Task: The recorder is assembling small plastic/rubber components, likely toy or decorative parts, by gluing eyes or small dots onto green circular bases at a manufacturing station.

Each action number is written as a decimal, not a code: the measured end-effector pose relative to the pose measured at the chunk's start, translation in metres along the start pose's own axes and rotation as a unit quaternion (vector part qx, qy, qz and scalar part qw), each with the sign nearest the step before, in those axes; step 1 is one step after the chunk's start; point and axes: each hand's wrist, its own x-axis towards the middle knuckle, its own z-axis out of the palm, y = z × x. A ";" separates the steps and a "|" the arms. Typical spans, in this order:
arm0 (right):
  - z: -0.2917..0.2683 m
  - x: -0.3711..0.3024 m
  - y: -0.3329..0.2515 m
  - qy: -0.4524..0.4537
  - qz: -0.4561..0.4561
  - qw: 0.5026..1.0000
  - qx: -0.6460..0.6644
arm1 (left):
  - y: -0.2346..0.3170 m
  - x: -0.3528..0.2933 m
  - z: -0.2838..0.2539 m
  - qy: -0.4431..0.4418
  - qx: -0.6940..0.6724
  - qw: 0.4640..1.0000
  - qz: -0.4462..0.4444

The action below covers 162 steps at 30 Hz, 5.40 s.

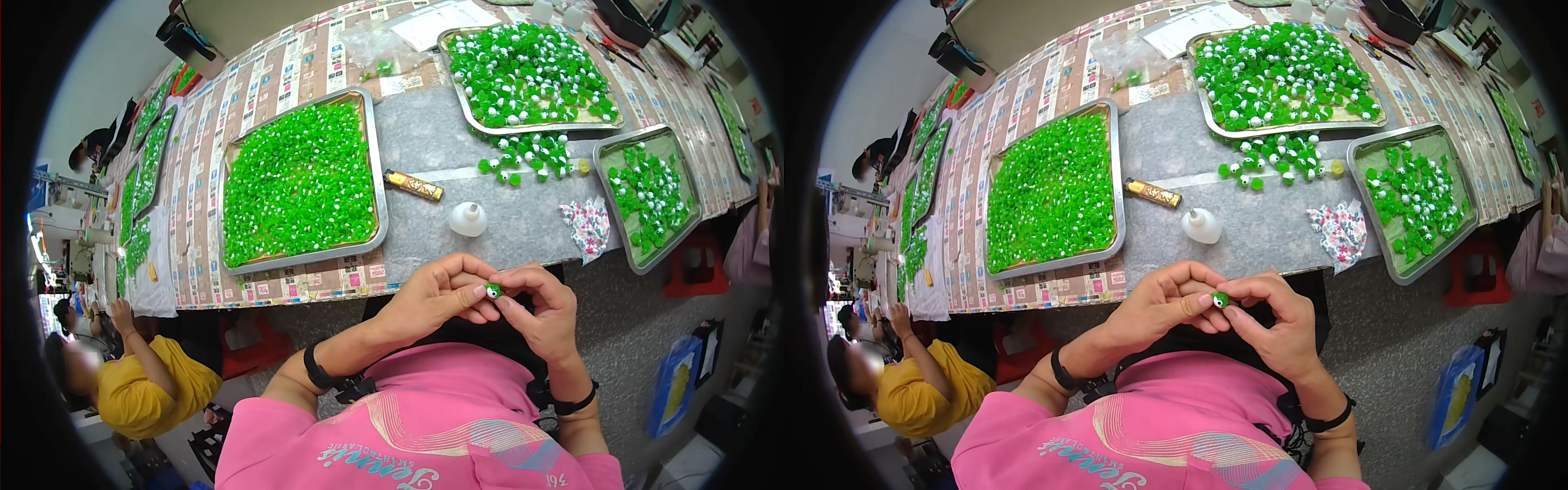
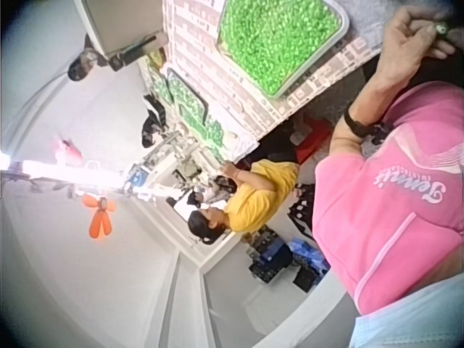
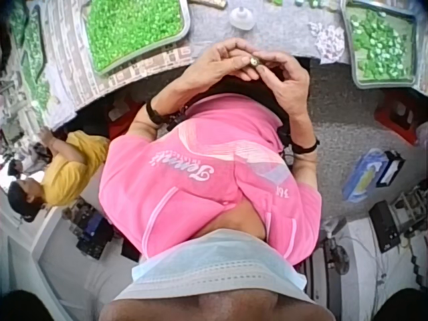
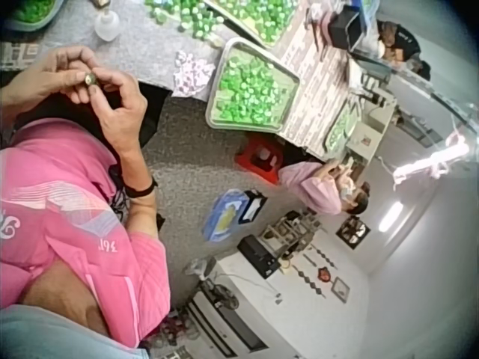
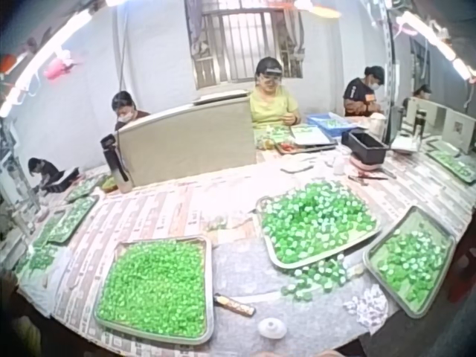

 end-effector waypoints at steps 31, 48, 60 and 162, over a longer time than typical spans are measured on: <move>-0.008 0.007 -0.006 -0.046 -0.149 0.984 -0.090 | -0.010 -0.003 -0.005 0.020 0.005 0.998 0.067; -0.007 0.008 -0.005 -0.071 -0.112 0.990 -0.048 | -0.018 -0.004 -0.003 -0.018 -0.142 0.990 0.006; -0.004 0.006 -0.006 -0.055 0.016 0.995 0.081 | -0.023 -0.004 -0.004 -0.045 -0.250 0.967 -0.016; 0.006 -0.067 -0.072 -0.104 0.253 0.883 0.380 | 0.026 -0.065 0.059 -0.021 0.415 0.856 0.308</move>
